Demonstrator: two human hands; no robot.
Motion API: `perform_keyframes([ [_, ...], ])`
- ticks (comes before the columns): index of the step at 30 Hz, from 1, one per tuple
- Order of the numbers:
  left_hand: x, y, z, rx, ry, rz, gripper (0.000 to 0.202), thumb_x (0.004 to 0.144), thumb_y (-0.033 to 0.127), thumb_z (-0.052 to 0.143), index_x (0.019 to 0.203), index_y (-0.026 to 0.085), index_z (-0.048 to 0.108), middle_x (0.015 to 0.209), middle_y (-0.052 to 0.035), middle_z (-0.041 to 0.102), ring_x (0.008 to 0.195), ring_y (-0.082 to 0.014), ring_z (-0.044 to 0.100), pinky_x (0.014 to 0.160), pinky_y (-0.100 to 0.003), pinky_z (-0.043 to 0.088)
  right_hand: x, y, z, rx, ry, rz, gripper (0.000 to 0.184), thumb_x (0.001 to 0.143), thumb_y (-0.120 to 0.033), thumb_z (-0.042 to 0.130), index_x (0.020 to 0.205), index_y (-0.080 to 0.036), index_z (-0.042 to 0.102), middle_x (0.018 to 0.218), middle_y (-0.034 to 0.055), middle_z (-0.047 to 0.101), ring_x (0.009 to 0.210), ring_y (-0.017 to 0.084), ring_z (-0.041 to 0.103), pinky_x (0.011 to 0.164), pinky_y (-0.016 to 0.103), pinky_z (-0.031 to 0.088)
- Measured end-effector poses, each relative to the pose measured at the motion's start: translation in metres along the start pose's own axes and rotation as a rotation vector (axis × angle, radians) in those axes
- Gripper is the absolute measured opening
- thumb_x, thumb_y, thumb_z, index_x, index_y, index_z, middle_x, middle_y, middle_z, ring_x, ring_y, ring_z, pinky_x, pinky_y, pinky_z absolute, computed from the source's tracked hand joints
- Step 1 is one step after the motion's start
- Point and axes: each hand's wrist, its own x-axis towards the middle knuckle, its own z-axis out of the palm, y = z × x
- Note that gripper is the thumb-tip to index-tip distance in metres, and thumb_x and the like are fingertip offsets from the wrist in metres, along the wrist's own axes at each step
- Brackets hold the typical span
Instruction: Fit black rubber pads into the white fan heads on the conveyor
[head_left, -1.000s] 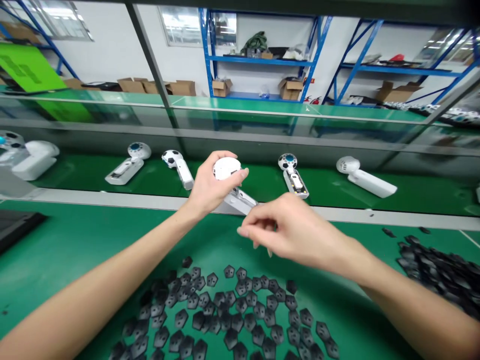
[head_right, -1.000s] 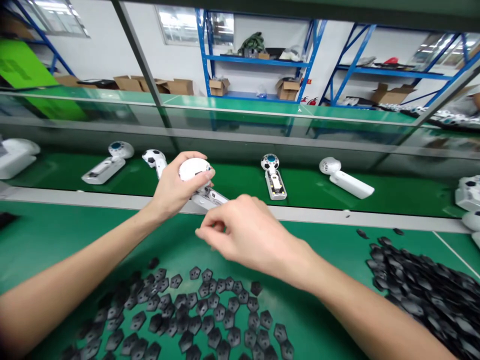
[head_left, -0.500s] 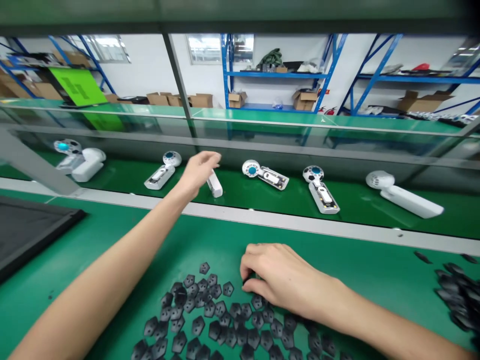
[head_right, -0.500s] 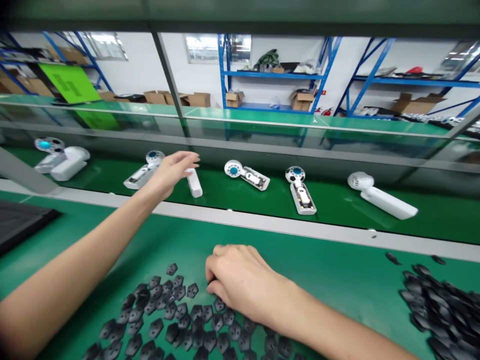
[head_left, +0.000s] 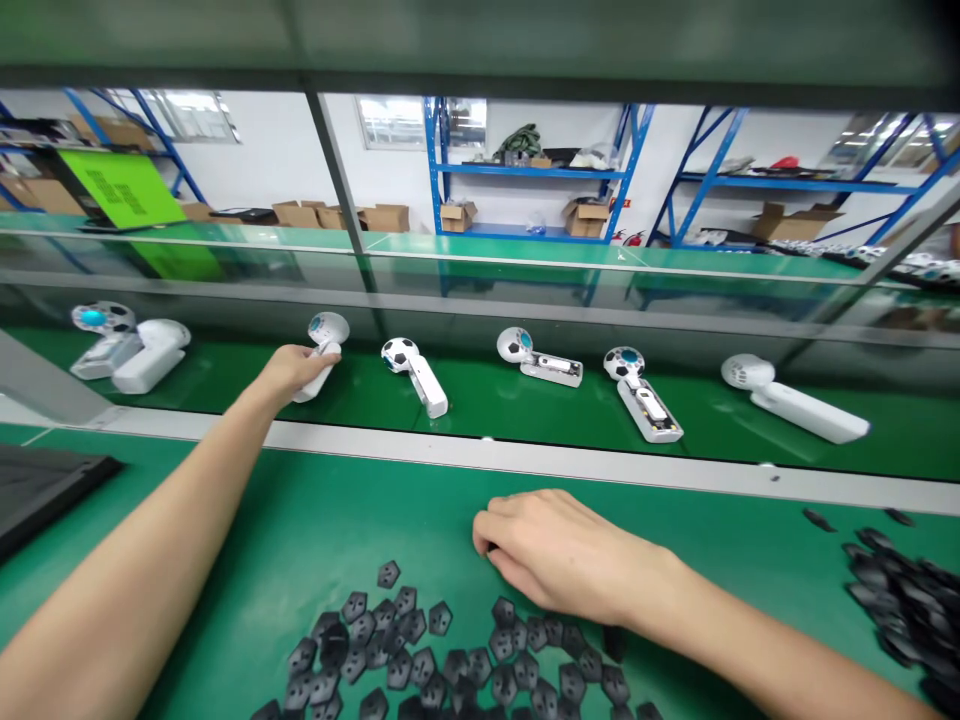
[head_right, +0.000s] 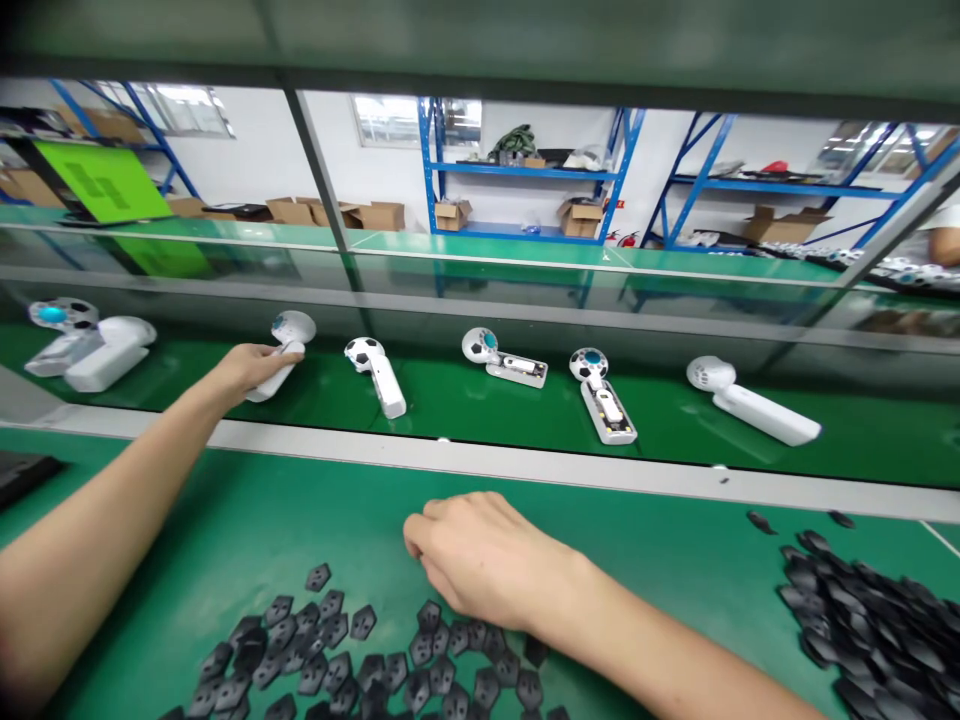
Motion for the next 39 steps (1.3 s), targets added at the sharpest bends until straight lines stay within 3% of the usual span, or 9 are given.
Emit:
perform_keyframes([
  [4, -0.003, 0.029, 0.001, -0.186, -0.113, -0.197, 0.032, 0.094, 0.025, 0.079, 0.078, 0.016, 0.053, 0.061, 0.0054, 0.054, 0.051, -0.0101, 0.052, 0.051, -0.023, 0.046, 0.004, 0.01, 0.003, 0.157, -0.009, -0.032, 0.011, 0.102, -0.013, 0.067, 0.099, -0.018, 0.076, 0.097, 0.0049, 0.078, 0.085, 0.02, 0.07, 0.069, 0.029, 0.04],
  [9, -0.026, 0.085, 0.006, -0.428, -0.183, -0.153, 0.033, 0.085, 0.018, 0.087, 0.089, 0.017, 0.054, 0.072, 0.0016, 0.061, 0.06, -0.0117, 0.059, 0.056, -0.024, 0.054, 0.007, 0.019, 0.001, 0.479, -0.075, 0.033, 0.011, 0.089, -0.012, 0.086, 0.099, -0.016, 0.085, 0.087, 0.0053, 0.082, 0.077, 0.019, 0.075, 0.069, 0.025, 0.049],
  [12, -0.049, 0.111, 0.012, -0.489, -0.272, -0.137, 0.036, 0.095, 0.046, 0.079, 0.103, 0.016, 0.063, 0.075, -0.001, 0.062, 0.06, -0.0133, 0.06, 0.053, -0.025, 0.055, 0.006, 0.025, 0.0, 0.57, -0.076, 0.046, 0.014, 0.088, -0.009, 0.083, 0.098, -0.018, 0.087, 0.083, 0.0037, 0.082, 0.072, 0.018, 0.074, 0.064, 0.024, 0.049],
  [15, -0.072, 0.125, 0.024, -0.536, -0.483, -0.224, 0.074, 0.092, 0.083, 0.056, 0.111, 0.013, 0.07, 0.073, -0.0048, 0.061, 0.054, -0.0151, 0.056, 0.043, -0.025, 0.049, 0.006, 0.03, -0.004, 0.599, 0.081, -0.034, 0.004, 0.092, -0.021, 0.085, 0.089, -0.021, 0.088, 0.088, 0.0041, 0.082, 0.081, 0.019, 0.074, 0.072, 0.026, 0.051],
  [22, -0.108, 0.127, 0.062, -0.553, -0.745, -0.277, 0.088, 0.081, 0.095, 0.055, 0.102, 0.011, 0.073, 0.067, -0.0046, 0.058, 0.049, -0.0147, 0.053, 0.039, -0.024, 0.045, 0.003, 0.036, -0.025, 0.892, 0.413, 0.119, 0.016, 0.092, -0.035, 0.079, 0.088, -0.021, 0.087, 0.085, 0.0041, 0.081, 0.068, 0.017, 0.074, 0.065, 0.026, 0.057],
  [27, -0.135, 0.127, 0.087, -0.731, -0.7, -0.251, 0.065, 0.078, 0.077, 0.08, 0.097, 0.016, 0.07, 0.079, -0.008, 0.069, 0.068, -0.0222, 0.069, 0.061, -0.032, 0.061, 0.0, 0.037, -0.04, 1.033, 0.631, 0.147, 0.014, 0.082, -0.034, 0.087, 0.085, -0.021, 0.085, 0.075, 0.0028, 0.08, 0.064, 0.016, 0.074, 0.064, 0.025, 0.061],
  [31, -0.158, 0.129, 0.1, -0.853, -0.681, -0.276, 0.053, 0.069, 0.052, 0.095, 0.101, 0.016, 0.073, 0.111, -0.0153, 0.077, 0.104, -0.0324, 0.074, 0.087, -0.041, 0.063, 0.001, 0.034, -0.047, 1.173, 0.769, 0.141, 0.024, 0.072, -0.034, 0.097, 0.079, -0.018, 0.08, 0.065, 0.0015, 0.076, 0.059, 0.016, 0.073, 0.062, 0.025, 0.063],
  [36, -0.174, 0.13, 0.107, -0.596, -0.534, -0.099, 0.047, 0.066, 0.041, 0.097, 0.095, 0.017, 0.068, 0.098, -0.0096, 0.074, 0.098, -0.0273, 0.07, 0.08, -0.033, 0.056, 0.002, 0.031, -0.047, 1.192, 0.861, 0.117, 0.036, 0.069, -0.043, 0.1, 0.078, -0.018, 0.076, 0.067, 0.0024, 0.076, 0.061, 0.017, 0.073, 0.061, 0.027, 0.063],
  [39, -0.18, 0.131, 0.106, -0.507, -0.528, -0.027, 0.055, 0.07, 0.043, 0.093, 0.111, 0.02, 0.065, 0.107, -0.0081, 0.071, 0.1, -0.0264, 0.067, 0.08, -0.034, 0.054, 0.003, 0.032, -0.045, 1.13, 0.917, 0.096, 0.037, 0.075, -0.048, 0.096, 0.078, -0.018, 0.075, 0.072, 0.0026, 0.075, 0.066, 0.017, 0.073, 0.06, 0.026, 0.061],
])
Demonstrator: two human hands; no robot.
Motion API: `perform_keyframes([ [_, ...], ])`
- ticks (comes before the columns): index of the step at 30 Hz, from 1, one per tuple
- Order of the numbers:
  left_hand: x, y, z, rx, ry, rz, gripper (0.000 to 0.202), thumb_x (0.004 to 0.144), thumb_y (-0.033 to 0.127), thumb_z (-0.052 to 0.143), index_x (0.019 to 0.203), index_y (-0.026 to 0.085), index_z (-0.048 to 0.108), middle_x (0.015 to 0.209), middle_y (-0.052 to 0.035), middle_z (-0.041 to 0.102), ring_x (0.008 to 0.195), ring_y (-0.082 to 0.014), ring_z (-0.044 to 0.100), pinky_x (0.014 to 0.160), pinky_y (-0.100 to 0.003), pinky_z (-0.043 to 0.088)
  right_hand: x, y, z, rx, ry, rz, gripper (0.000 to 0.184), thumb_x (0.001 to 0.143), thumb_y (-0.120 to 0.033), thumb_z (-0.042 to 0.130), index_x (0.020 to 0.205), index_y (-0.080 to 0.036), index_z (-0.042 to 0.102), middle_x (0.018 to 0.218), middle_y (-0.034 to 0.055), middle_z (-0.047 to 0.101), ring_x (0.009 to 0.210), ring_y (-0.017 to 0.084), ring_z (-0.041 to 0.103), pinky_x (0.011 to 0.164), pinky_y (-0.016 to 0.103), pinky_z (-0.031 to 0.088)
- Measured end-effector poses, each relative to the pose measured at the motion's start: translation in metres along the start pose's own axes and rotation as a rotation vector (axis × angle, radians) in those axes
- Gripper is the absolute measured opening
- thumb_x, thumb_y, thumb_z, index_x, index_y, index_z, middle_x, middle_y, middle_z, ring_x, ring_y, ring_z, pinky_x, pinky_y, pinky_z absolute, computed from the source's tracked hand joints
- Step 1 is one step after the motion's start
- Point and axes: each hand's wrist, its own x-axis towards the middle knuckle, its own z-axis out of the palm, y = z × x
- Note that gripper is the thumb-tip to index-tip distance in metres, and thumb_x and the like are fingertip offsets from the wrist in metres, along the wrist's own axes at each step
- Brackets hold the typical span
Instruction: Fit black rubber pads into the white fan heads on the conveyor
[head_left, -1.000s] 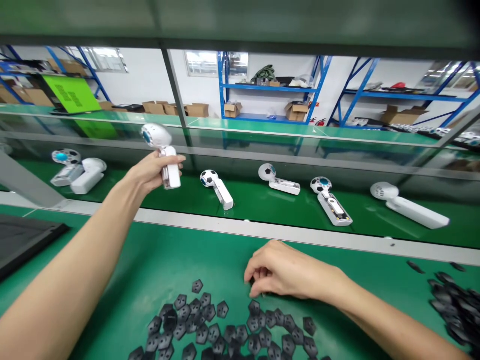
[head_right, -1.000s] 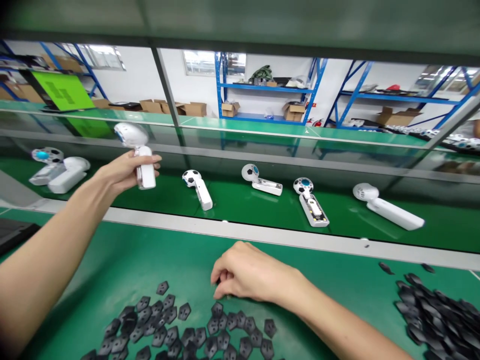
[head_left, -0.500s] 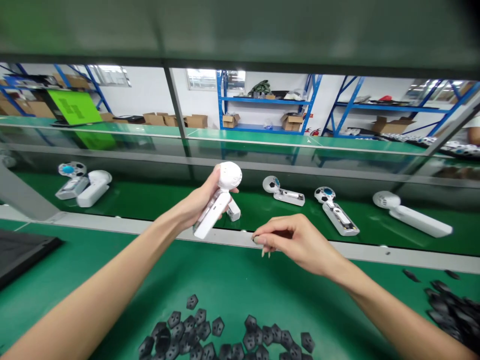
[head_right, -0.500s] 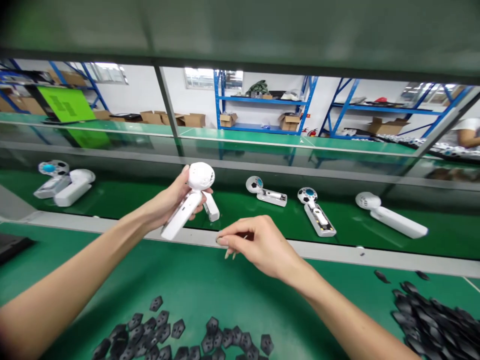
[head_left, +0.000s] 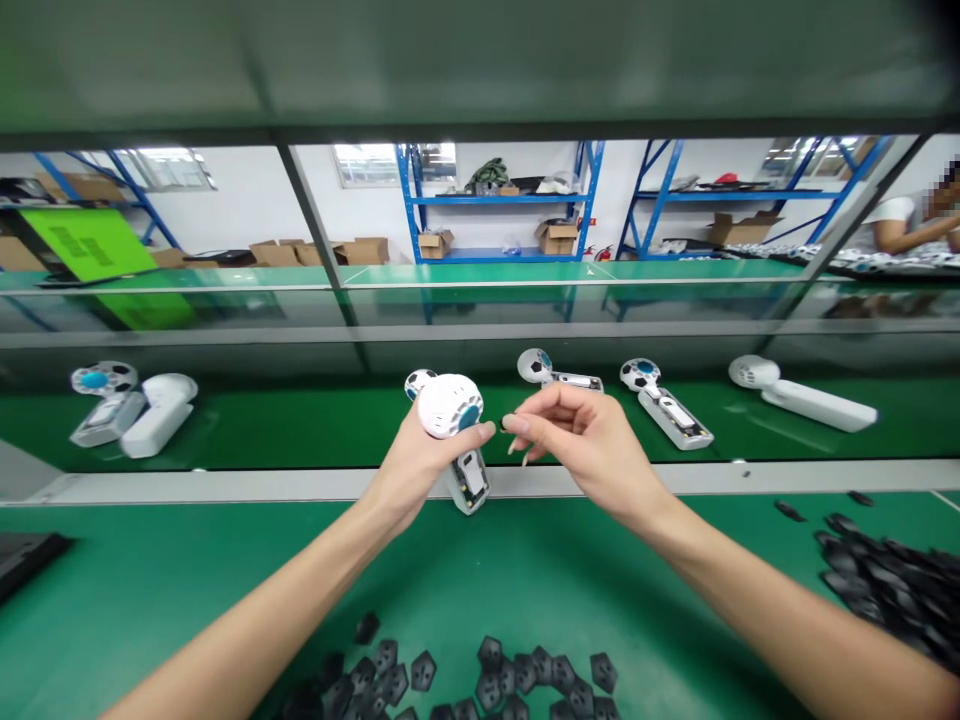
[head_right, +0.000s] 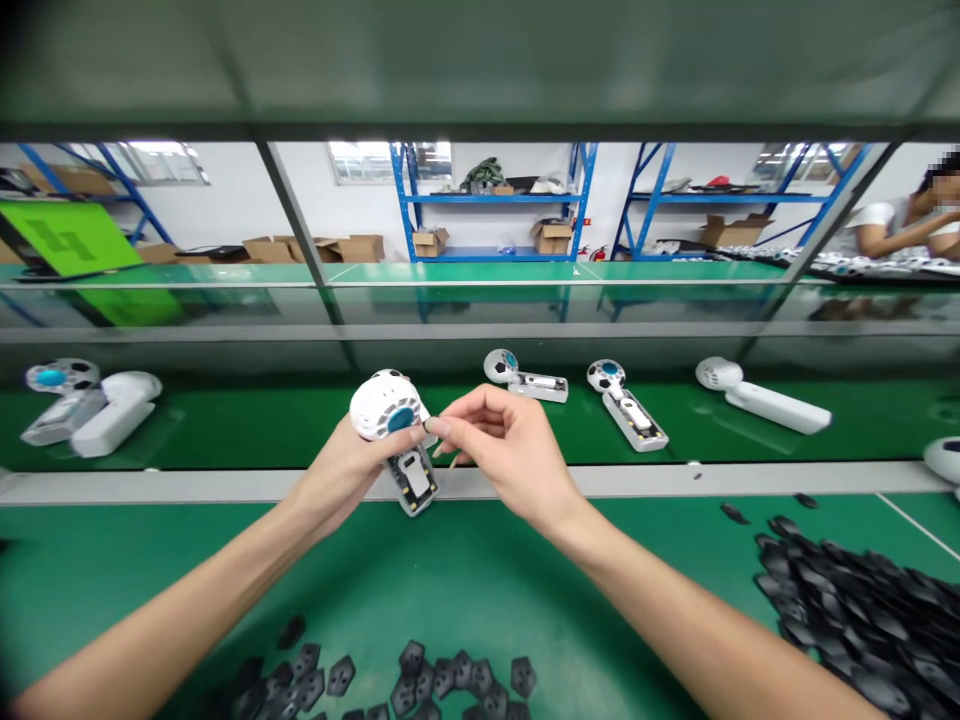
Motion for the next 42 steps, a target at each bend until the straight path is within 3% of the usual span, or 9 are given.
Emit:
perform_keyframes([
  [4, -0.009, 0.006, 0.004, 0.036, -0.072, 0.098, 0.061, 0.084, 0.05, 0.079, 0.136, 0.027, 0.057, 0.123, -0.0088, 0.068, 0.108, -0.0261, 0.067, 0.085, -0.035, 0.055, 0.001, 0.004, 0.001, 0.03, 0.013, -0.004, 0.036, 0.075, -0.049, 0.095, 0.079, -0.02, 0.074, 0.072, 0.0006, 0.072, 0.069, 0.016, 0.069, 0.056, 0.025, 0.057],
  [7, -0.013, 0.009, 0.007, 0.153, -0.112, 0.222, 0.055, 0.085, 0.05, 0.079, 0.13, 0.026, 0.057, 0.115, -0.0079, 0.068, 0.096, -0.0228, 0.067, 0.081, -0.032, 0.056, 0.0, 0.005, 0.002, 0.068, 0.032, 0.009, 0.035, 0.078, -0.048, 0.092, 0.079, -0.02, 0.073, 0.073, -0.0001, 0.07, 0.068, 0.014, 0.064, 0.056, 0.023, 0.055],
  [10, -0.012, 0.008, 0.008, 0.252, -0.056, 0.303, 0.052, 0.081, 0.049, 0.083, 0.117, 0.024, 0.056, 0.105, -0.0058, 0.065, 0.084, -0.0197, 0.065, 0.07, -0.029, 0.055, -0.001, 0.006, 0.004, 0.074, 0.038, 0.008, 0.035, 0.082, -0.05, 0.088, 0.08, -0.02, 0.072, 0.073, -0.0003, 0.069, 0.068, 0.013, 0.062, 0.06, 0.025, 0.053],
  [13, -0.009, 0.005, 0.006, 0.251, 0.062, 0.367, 0.066, 0.067, 0.045, 0.093, 0.114, 0.025, 0.051, 0.105, -0.0046, 0.063, 0.08, -0.0189, 0.065, 0.063, -0.026, 0.052, -0.003, 0.008, 0.005, 0.04, 0.019, -0.003, 0.038, 0.083, -0.054, 0.086, 0.08, -0.02, 0.071, 0.071, -0.0004, 0.069, 0.066, 0.014, 0.061, 0.064, 0.028, 0.052],
  [17, -0.008, 0.003, 0.002, 0.277, 0.101, 0.456, 0.072, 0.062, 0.044, 0.096, 0.119, 0.025, 0.057, 0.114, -0.0068, 0.065, 0.089, -0.0223, 0.066, 0.069, -0.028, 0.055, -0.004, 0.012, 0.01, 0.008, 0.008, 0.01, 0.043, 0.078, -0.059, 0.089, 0.078, -0.019, 0.071, 0.073, 0.0009, 0.071, 0.066, 0.015, 0.061, 0.063, 0.029, 0.05],
  [22, -0.013, 0.003, 0.005, 0.319, 0.074, 0.476, 0.052, 0.071, 0.044, 0.092, 0.114, 0.026, 0.067, 0.112, -0.0061, 0.068, 0.085, -0.0213, 0.066, 0.069, -0.028, 0.054, -0.008, 0.014, 0.016, 0.068, 0.017, 0.016, 0.038, 0.074, -0.051, 0.094, 0.076, -0.02, 0.072, 0.072, -0.0002, 0.071, 0.065, 0.015, 0.06, 0.062, 0.027, 0.05],
  [27, -0.018, 0.001, 0.01, 0.321, 0.154, 0.529, 0.049, 0.074, 0.046, 0.09, 0.112, 0.027, 0.067, 0.113, -0.0067, 0.069, 0.085, -0.0218, 0.067, 0.068, -0.03, 0.055, -0.013, 0.011, 0.017, 0.022, -0.005, 0.002, 0.027, 0.08, -0.044, 0.09, 0.082, -0.02, 0.078, 0.078, 0.0022, 0.076, 0.072, 0.018, 0.067, 0.068, 0.03, 0.055],
  [36, -0.019, 0.001, 0.007, 0.359, 0.242, 0.605, 0.034, 0.082, 0.042, 0.082, 0.107, 0.025, 0.066, 0.097, -0.0037, 0.071, 0.076, -0.0197, 0.066, 0.063, -0.03, 0.054, -0.007, -0.005, 0.003, -0.093, -0.264, -0.007, 0.025, 0.098, -0.04, 0.07, 0.097, -0.018, 0.082, 0.094, 0.006, 0.082, 0.088, 0.022, 0.077, 0.081, 0.035, 0.061],
  [42, -0.01, 0.002, 0.003, 0.264, 0.255, 0.491, 0.036, 0.082, 0.044, 0.08, 0.106, 0.021, 0.066, 0.093, -0.0035, 0.07, 0.067, -0.0184, 0.067, 0.062, -0.03, 0.055, -0.001, -0.004, -0.006, -0.14, -0.087, -0.025, 0.024, 0.096, -0.041, 0.072, 0.097, -0.019, 0.081, 0.086, 0.0031, 0.08, 0.071, 0.016, 0.073, 0.072, 0.031, 0.061],
])
